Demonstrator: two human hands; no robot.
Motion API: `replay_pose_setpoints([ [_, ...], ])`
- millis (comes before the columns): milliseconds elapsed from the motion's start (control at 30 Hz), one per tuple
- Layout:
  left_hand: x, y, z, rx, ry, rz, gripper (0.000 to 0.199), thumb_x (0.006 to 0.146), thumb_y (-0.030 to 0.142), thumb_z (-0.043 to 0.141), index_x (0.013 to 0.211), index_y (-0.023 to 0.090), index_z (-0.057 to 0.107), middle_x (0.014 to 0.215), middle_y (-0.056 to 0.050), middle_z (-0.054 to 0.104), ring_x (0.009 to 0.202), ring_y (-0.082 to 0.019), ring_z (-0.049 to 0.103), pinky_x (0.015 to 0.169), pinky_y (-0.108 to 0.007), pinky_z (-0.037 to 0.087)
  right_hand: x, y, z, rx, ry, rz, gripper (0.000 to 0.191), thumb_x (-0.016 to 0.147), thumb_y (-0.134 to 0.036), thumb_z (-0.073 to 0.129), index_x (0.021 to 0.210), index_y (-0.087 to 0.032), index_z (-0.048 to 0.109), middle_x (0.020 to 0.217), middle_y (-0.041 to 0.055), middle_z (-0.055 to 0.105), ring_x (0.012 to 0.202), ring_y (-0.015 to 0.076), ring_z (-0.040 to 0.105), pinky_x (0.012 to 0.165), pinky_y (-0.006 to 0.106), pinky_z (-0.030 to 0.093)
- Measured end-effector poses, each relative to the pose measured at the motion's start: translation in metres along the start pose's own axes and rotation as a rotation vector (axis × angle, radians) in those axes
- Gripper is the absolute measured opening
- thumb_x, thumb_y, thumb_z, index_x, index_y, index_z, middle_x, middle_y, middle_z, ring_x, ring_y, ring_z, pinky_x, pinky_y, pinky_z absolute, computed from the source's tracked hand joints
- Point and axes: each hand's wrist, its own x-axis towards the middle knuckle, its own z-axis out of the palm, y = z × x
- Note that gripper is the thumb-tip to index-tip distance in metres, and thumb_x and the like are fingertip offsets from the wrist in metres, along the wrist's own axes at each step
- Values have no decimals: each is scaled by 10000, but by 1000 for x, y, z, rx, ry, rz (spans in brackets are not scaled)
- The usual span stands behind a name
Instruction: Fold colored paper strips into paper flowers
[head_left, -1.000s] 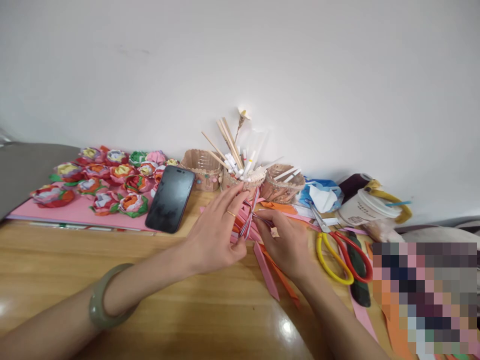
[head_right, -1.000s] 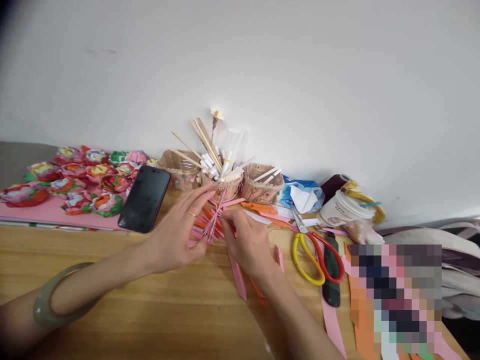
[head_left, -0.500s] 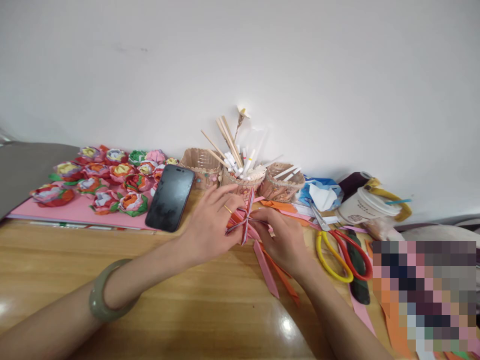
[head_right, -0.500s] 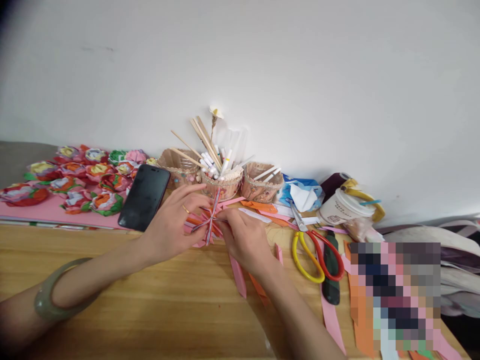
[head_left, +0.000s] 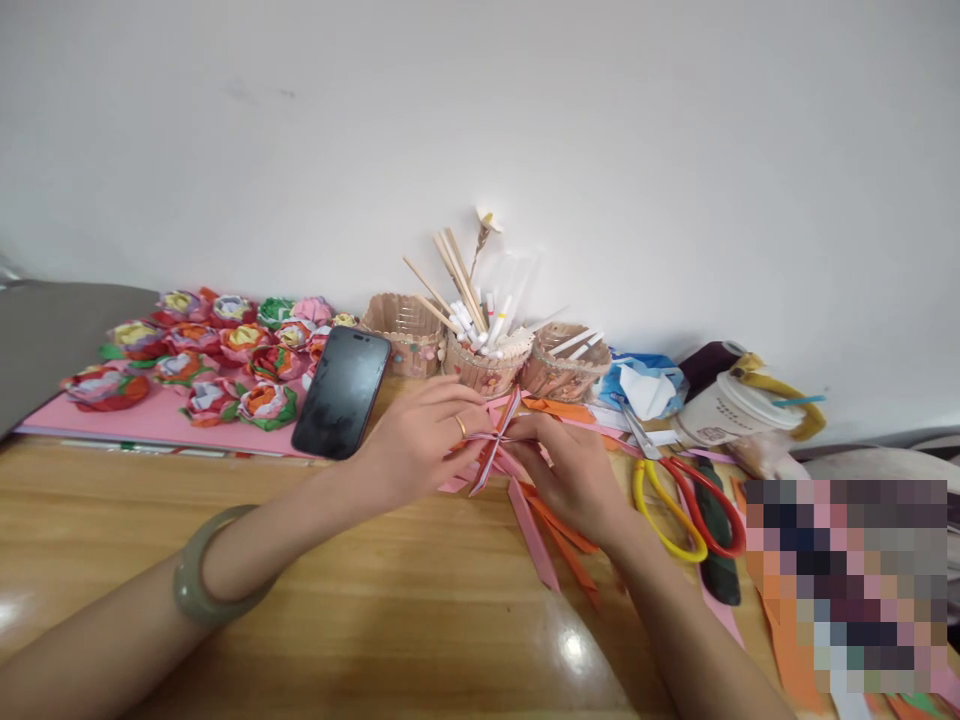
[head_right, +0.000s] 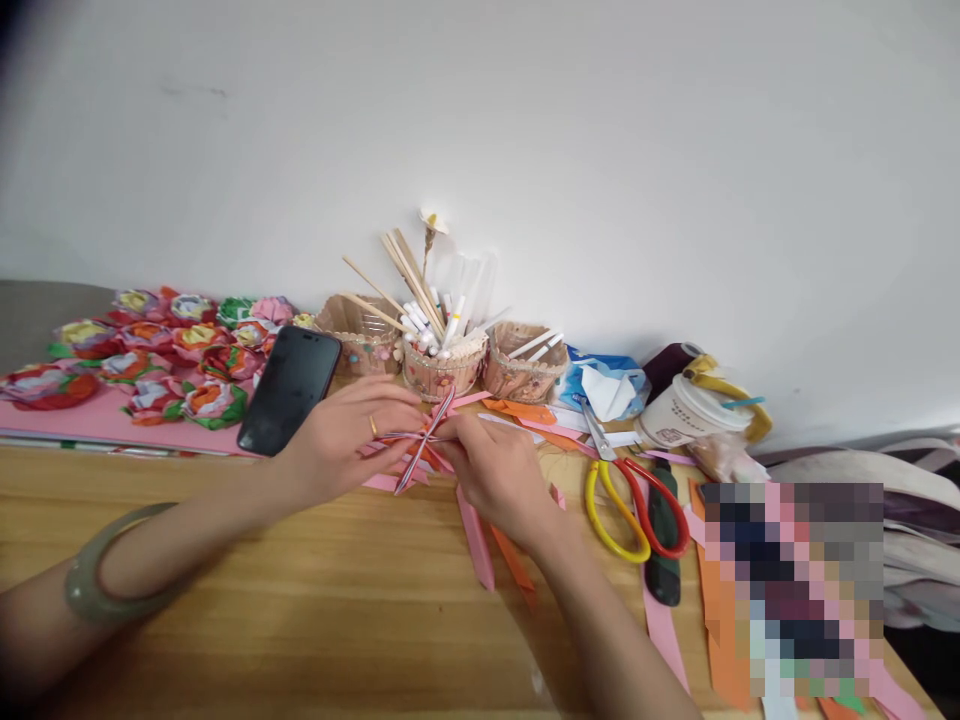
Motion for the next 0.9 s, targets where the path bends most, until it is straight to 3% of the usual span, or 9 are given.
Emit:
replay_pose_setpoints([
  [100,3,-2,-2,-142,-41,-116,104,835,154,516,820,143,618,832,-59,701,814,-141,647,729,-267,516,1,2,-1,-7,-17,-33,112,882,-188,503,803,-154,574,684,42,664,577,135,581,535,216,396],
  [233,5,-1,-4,-155,-200,-327,116,801,171,559,912,173,593,861,-15,693,789,-140,648,711,-269,513,1,1,-1,-77,-8,-48,154,904,-199,458,798,-157,562,665,42,656,557,134,569,519,219,382],
  [400,7,3,-10,-50,-355,-269,258,808,186,522,1062,179,569,1008,-51,672,933,-182,625,790,-321,506,1,-3,-1,-169,-18,-119,184,923,-205,412,804,-159,545,672,52,643,579,147,559,525,235,380],
  [533,11,4,-15,93,-428,-206,239,810,259,526,1018,168,599,1003,-73,662,1019,-222,578,833,-357,495,-1,-1,1,-176,-46,-121,172,923,-177,398,816,-163,531,714,61,643,626,153,568,571,247,405],
  [733,4,0,-6,265,-376,7,212,843,172,443,1012,117,560,844,-85,675,802,-208,639,676,-324,510,-1,-3,1,-189,-128,-62,147,919,-156,389,982,-145,522,828,100,652,749,200,591,641,295,446],
  [900,-2,-2,0,261,-345,28,191,806,156,490,986,135,551,814,-70,658,816,-211,640,648,-298,497,2,-11,-1,-268,-161,-92,189,909,-133,364,989,-111,534,806,111,634,726,214,558,631,308,428],
])
